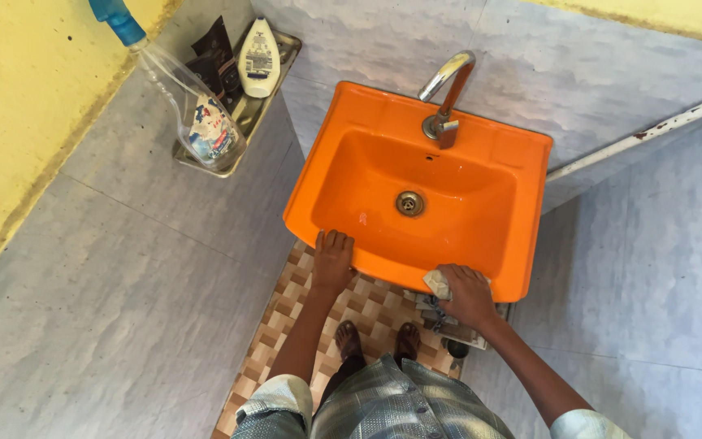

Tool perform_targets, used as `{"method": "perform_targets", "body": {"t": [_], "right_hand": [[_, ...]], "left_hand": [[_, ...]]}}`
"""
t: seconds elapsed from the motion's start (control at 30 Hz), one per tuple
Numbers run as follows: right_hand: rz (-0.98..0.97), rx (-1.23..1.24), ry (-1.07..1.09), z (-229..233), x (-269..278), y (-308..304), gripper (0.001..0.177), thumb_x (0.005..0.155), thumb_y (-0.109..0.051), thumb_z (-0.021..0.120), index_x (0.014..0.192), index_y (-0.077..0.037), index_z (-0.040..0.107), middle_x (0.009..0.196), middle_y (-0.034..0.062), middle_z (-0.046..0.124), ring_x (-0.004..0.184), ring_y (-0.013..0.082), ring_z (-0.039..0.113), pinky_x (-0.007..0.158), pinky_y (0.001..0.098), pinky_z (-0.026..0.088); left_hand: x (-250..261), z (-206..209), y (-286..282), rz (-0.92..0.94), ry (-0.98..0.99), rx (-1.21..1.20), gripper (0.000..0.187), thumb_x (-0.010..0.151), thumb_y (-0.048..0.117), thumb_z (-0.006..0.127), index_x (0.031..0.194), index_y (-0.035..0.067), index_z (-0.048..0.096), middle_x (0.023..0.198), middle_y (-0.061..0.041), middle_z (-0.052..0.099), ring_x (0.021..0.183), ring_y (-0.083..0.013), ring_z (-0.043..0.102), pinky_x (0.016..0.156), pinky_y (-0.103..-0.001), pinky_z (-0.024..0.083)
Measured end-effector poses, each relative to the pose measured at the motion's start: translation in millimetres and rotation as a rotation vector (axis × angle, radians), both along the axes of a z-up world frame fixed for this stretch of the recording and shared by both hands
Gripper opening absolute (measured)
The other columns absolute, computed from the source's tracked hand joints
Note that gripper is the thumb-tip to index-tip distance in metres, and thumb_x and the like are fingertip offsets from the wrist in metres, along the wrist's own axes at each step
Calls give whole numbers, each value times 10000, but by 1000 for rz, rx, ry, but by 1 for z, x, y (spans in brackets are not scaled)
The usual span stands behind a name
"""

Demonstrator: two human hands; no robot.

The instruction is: The person cleans an orange sink and its metal faucet by hand using a small cloth, wiping the interior bowl, outer rim, and faucet neck.

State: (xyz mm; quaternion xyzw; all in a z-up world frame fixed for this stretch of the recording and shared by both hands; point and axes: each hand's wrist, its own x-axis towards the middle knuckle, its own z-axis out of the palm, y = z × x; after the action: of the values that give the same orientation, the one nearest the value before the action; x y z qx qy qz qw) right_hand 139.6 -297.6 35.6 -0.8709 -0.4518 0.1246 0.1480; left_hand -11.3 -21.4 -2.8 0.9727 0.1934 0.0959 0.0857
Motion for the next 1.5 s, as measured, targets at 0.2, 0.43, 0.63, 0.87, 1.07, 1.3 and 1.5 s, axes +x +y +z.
{"method": "perform_targets", "body": {"t": [0.2, 0.43, 0.63, 0.87, 1.07, 1.3, 1.5], "right_hand": [[-6, 11, -5, -2, 0, 0, 664, 632, -178, 861, 1236, -123, 590, 1176, 82, 659, 1187, 290, 587, 1032, 443, 413], [17, -24, -14, -15, -5, 15, 708, 694, -231, 842, 1332, -124, 553, 1305, 115, 630, 1286, 322, 555, 1107, 469, 406], [170, -94, 126, -14, -30, 92, 927, 893, -593, 669, 1542, -24, 330, 1556, 251, 394, 1419, 413, 360, 1156, 552, 254], [109, 244, 138, -31, -45, 111, 471, 1039, -347, 472, 1388, -46, 568, 1386, 201, 617, 1273, 392, 577, 1089, 498, 428], [-60, -31, 30, -40, 2, 21, 385, 1045, -375, 471, 1324, -193, 664, 1089, 162, 740, 1033, 326, 693, 1035, 479, 484], [-67, 206, -316, -22, 32, -20, 454, 1085, -374, 379, 926, -98, 701, 822, 117, 711, 801, 299, 688, 890, 486, 526], [-264, -183, 147, -66, 3, 77, 614, 1102, -466, 300, 845, -76, 698, 735, 159, 697, 680, 343, 660, 789, 537, 533]], "left_hand": [[1, 6, 0, -2, 14, -3, 686, 600, 236, 940, 1182, 71, 617, 1199, -102, 604, 1289, -315, 498, 1225, -549, 236], [0, 4, 1, -15, -15, -6, 690, 611, 228, 936, 1192, 65, 601, 1194, -114, 601, 1289, -325, 490, 1215, -558, 232], [-1, 4, -1, -5, -28, 36, 685, 608, 224, 934, 1189, 73, 605, 1210, -94, 602, 1300, -310, 493, 1230, -539, 230], [-1, 15, 1, -34, -26, -24, 719, 598, 301, 948, 1171, 40, 601, 1172, -133, 590, 1273, -339, 487, 1192, -564, 240], [-3, 8, 5, -55, -57, 0, 662, 628, 262, 919, 1171, 55, 602, 1168, -128, 591, 1266, -337, 496, 1201, -565, 249], [5, 2, 2, -23, 84, -6, 700, 685, 346, 871, 1226, 38, 552, 1248, -181, 533, 1333, -408, 403, 1198, -613, 176], [1, -3, 6, -57, 35, -5, 746, 668, 350, 878, 1249, 24, 541, 1279, -203, 529, 1338, -430, 402, 1191, -625, 165]]}}
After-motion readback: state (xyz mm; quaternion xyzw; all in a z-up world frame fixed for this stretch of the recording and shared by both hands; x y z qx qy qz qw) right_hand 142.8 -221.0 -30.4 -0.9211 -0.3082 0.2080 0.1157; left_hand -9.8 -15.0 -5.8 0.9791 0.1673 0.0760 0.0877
